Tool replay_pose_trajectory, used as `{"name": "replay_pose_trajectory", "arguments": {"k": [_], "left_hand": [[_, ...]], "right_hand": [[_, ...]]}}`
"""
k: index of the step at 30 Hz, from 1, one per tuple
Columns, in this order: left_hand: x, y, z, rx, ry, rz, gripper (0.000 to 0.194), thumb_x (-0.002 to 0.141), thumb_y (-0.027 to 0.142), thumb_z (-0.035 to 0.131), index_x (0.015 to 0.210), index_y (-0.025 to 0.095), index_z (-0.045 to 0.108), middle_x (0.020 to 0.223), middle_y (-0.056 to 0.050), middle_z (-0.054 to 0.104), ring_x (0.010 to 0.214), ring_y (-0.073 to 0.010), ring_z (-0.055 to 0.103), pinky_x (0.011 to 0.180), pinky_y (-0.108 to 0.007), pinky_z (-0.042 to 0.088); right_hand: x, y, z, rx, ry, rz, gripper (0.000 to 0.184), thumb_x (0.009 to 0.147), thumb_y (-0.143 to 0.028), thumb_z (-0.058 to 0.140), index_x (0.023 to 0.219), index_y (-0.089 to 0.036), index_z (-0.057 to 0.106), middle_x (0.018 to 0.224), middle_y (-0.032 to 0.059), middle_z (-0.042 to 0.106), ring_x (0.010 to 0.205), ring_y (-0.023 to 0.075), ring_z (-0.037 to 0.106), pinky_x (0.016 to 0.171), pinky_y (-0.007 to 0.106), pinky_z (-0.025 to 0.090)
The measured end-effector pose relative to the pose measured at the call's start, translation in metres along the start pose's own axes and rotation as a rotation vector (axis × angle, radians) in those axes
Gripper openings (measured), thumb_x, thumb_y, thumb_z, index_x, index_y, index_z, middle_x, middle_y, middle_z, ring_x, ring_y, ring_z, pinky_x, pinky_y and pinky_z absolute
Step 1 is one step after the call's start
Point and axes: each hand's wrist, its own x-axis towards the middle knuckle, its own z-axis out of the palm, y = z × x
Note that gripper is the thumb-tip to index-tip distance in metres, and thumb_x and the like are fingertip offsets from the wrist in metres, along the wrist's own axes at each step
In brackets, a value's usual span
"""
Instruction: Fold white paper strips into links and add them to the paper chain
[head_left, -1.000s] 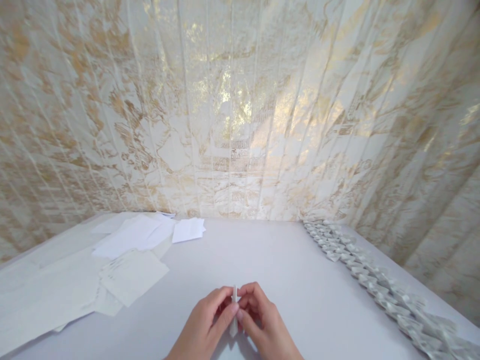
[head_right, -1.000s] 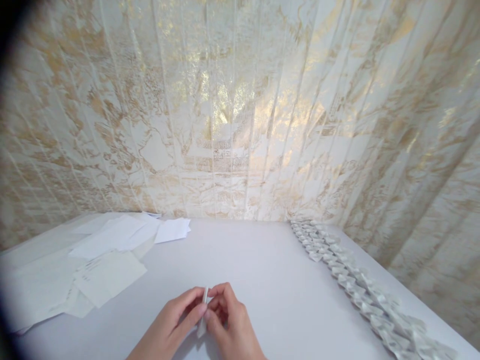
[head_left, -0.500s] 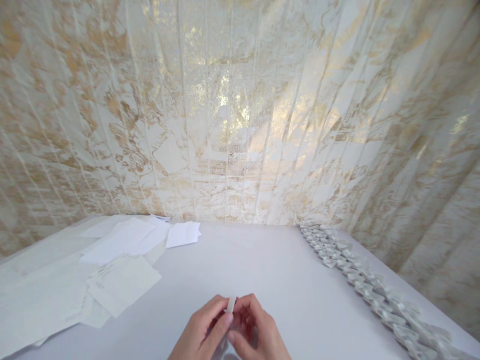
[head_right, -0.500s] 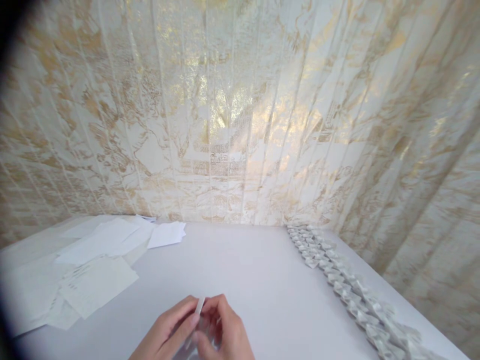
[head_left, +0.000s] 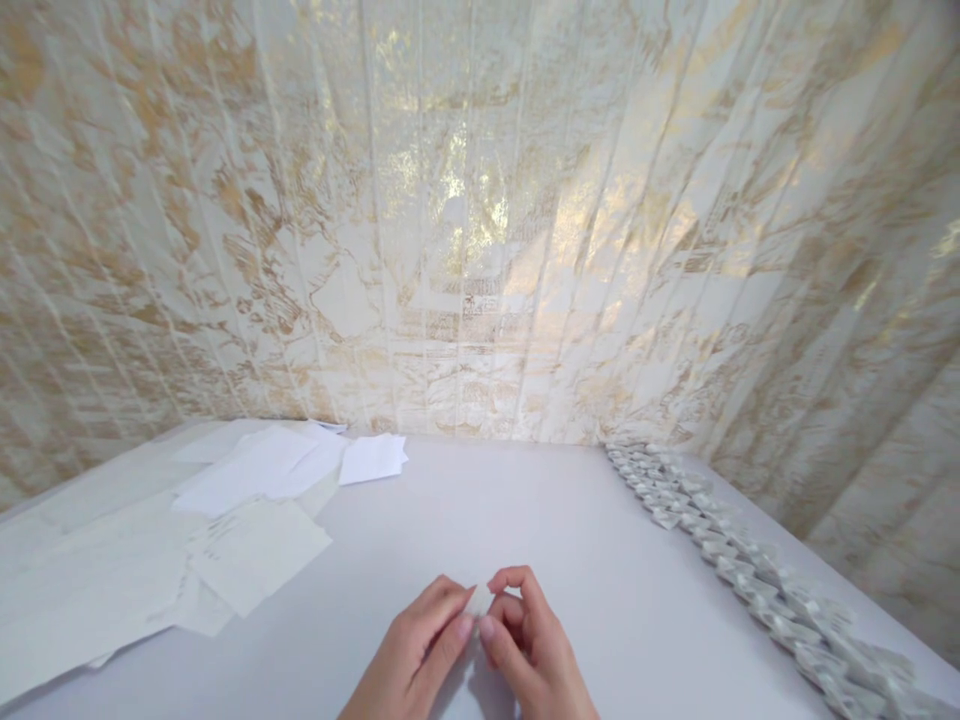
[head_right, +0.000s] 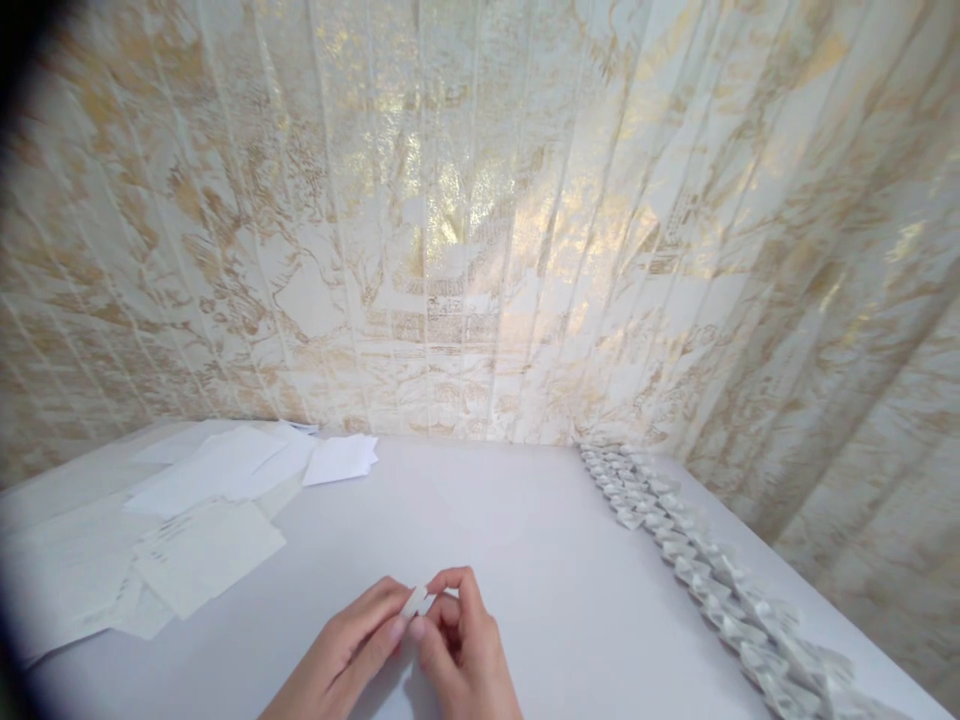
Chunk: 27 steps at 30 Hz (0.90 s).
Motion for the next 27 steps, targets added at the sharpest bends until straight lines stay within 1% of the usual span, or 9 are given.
{"name": "replay_pose_trajectory", "arguments": {"k": [3, 8, 11, 13, 15, 18, 21, 24, 27], "left_hand": [[-0.001, -0.002, 0.001, 0.038, -0.028, 0.014, 0.038, 0.100, 0.049, 0.041, 0.079, 0.021, 0.056, 0.082, -0.001, 0.055, 0.079, -0.0184, 0.053, 0.076, -0.025, 0.041], [0.001, -0.001, 0.001, 0.052, -0.097, 0.042, 0.039, 0.101, 0.047, 0.036, 0.084, 0.021, 0.061, 0.086, -0.003, 0.059, 0.082, -0.0198, 0.056, 0.080, -0.027, 0.042], [0.000, 0.000, 0.000, 0.046, -0.117, 0.023, 0.039, 0.101, 0.045, 0.037, 0.096, 0.020, 0.066, 0.091, -0.006, 0.062, 0.088, -0.0218, 0.059, 0.083, -0.029, 0.043], [-0.001, -0.002, -0.002, 0.028, -0.122, 0.001, 0.036, 0.100, 0.045, 0.040, 0.106, 0.020, 0.065, 0.096, -0.007, 0.065, 0.093, -0.0229, 0.059, 0.086, -0.030, 0.043], [-0.002, -0.006, -0.004, 0.016, -0.061, -0.034, 0.031, 0.097, 0.044, 0.048, 0.113, 0.022, 0.062, 0.102, -0.007, 0.066, 0.095, -0.0232, 0.059, 0.088, -0.031, 0.043], [-0.001, -0.011, -0.005, 0.023, 0.039, -0.041, 0.018, 0.092, 0.039, 0.058, 0.098, 0.022, 0.059, 0.102, -0.005, 0.065, 0.090, -0.0208, 0.058, 0.083, -0.029, 0.043], [0.000, -0.013, -0.005, 0.030, -0.008, -0.018, 0.017, 0.088, 0.031, 0.059, 0.076, 0.021, 0.051, 0.094, -0.003, 0.062, 0.087, -0.0194, 0.056, 0.078, -0.027, 0.042], [0.001, -0.013, -0.003, 0.047, -0.058, -0.034, 0.016, 0.084, 0.026, 0.060, 0.073, 0.021, 0.050, 0.086, -0.001, 0.059, 0.078, -0.0172, 0.054, 0.072, -0.026, 0.041], [0.001, -0.013, -0.001, 0.053, -0.048, -0.039, 0.016, 0.084, 0.024, 0.060, 0.071, 0.021, 0.050, 0.081, 0.000, 0.057, 0.075, -0.0162, 0.053, 0.070, -0.025, 0.040]], "right_hand": [[0.000, -0.001, 0.000, 0.030, -0.010, 0.015, 0.049, 0.086, -0.069, 0.054, 0.101, -0.023, 0.047, 0.060, -0.0097, 0.041, 0.053, 0.0103, 0.035, 0.053, 0.023, 0.026], [-0.001, -0.005, -0.002, -0.010, -0.045, 0.000, 0.054, 0.088, -0.069, 0.051, 0.114, -0.021, 0.050, 0.060, -0.0080, 0.045, 0.053, 0.0110, 0.038, 0.052, 0.023, 0.028], [0.000, -0.007, -0.006, -0.095, -0.121, 0.007, 0.046, 0.093, -0.065, 0.047, 0.098, -0.020, 0.055, 0.055, -0.0078, 0.043, 0.050, 0.0101, 0.035, 0.049, 0.022, 0.026], [0.000, -0.009, -0.007, -0.099, -0.105, 0.003, 0.045, 0.092, -0.065, 0.047, 0.089, -0.020, 0.054, 0.054, -0.0077, 0.042, 0.050, 0.0099, 0.035, 0.049, 0.021, 0.026], [0.001, -0.009, -0.008, -0.080, -0.055, 0.001, 0.046, 0.091, -0.066, 0.049, 0.086, -0.020, 0.053, 0.056, -0.0074, 0.042, 0.051, 0.0099, 0.036, 0.049, 0.021, 0.026], [0.001, -0.009, -0.008, -0.093, -0.047, 0.025, 0.045, 0.091, -0.064, 0.050, 0.084, -0.020, 0.053, 0.058, -0.0067, 0.044, 0.052, 0.0100, 0.036, 0.050, 0.021, 0.025], [0.001, -0.007, -0.007, -0.098, -0.039, 0.035, 0.048, 0.090, -0.067, 0.048, 0.083, -0.020, 0.052, 0.055, -0.0078, 0.041, 0.050, 0.0097, 0.033, 0.048, 0.022, 0.023], [0.000, -0.005, -0.006, -0.048, -0.042, 0.023, 0.048, 0.089, -0.067, 0.050, 0.085, -0.020, 0.051, 0.057, -0.0077, 0.042, 0.051, 0.0096, 0.035, 0.050, 0.022, 0.025], [-0.001, -0.005, -0.006, -0.012, -0.068, -0.008, 0.045, 0.090, -0.065, 0.052, 0.093, -0.020, 0.053, 0.061, -0.0066, 0.045, 0.054, 0.0107, 0.040, 0.052, 0.022, 0.029]]}}
